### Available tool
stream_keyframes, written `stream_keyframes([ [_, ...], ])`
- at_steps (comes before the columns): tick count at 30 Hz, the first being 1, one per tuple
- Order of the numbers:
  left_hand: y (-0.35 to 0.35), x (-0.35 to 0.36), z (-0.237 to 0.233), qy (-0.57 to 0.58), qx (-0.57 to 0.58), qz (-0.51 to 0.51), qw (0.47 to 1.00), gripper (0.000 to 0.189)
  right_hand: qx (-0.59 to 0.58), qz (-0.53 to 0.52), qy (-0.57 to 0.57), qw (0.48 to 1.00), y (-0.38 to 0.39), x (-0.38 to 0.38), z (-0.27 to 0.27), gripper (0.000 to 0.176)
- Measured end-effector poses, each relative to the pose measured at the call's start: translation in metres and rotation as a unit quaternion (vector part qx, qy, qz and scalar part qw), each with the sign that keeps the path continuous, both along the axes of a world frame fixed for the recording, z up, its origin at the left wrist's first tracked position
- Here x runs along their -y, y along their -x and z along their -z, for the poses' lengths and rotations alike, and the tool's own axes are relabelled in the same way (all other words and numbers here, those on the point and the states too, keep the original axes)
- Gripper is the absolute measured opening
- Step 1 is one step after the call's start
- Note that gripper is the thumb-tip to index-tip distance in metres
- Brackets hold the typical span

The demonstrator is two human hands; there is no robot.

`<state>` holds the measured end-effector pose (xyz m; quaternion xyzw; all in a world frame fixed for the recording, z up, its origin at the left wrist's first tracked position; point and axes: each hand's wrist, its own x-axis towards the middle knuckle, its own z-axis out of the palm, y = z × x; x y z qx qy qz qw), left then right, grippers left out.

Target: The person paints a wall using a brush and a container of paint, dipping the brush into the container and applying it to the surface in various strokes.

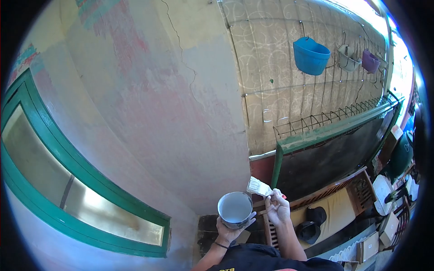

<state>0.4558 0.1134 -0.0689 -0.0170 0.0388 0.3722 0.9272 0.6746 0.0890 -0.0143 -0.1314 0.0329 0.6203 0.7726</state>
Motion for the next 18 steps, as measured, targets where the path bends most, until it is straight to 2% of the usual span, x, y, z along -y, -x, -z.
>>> stream_keyframes([
  [4,-0.001,0.006,0.004,0.016,0.015,-0.002,1.0,0.092,0.011,0.002,0.002,1.0,-0.002,0.003,-0.005,0.009],
  [7,0.0,0.013,0.004,0.009,-0.026,-0.011,1.0,0.093,0.022,-0.001,0.01,1.0,-0.003,0.008,-0.004,0.009],
  [10,0.003,0.017,-0.009,-0.022,-0.132,-0.029,0.991,0.092,0.017,-0.009,-0.005,1.0,-0.003,0.008,-0.002,0.009],
  [13,0.011,0.018,-0.001,-0.012,-0.057,-0.026,0.998,0.088,0.006,-0.01,0.002,1.0,-0.001,0.012,0.001,0.009],
  [18,0.018,0.021,-0.005,0.046,-0.023,-0.046,0.998,0.082,0.008,-0.015,0.0,1.0,0.006,0.009,0.003,0.008],
])
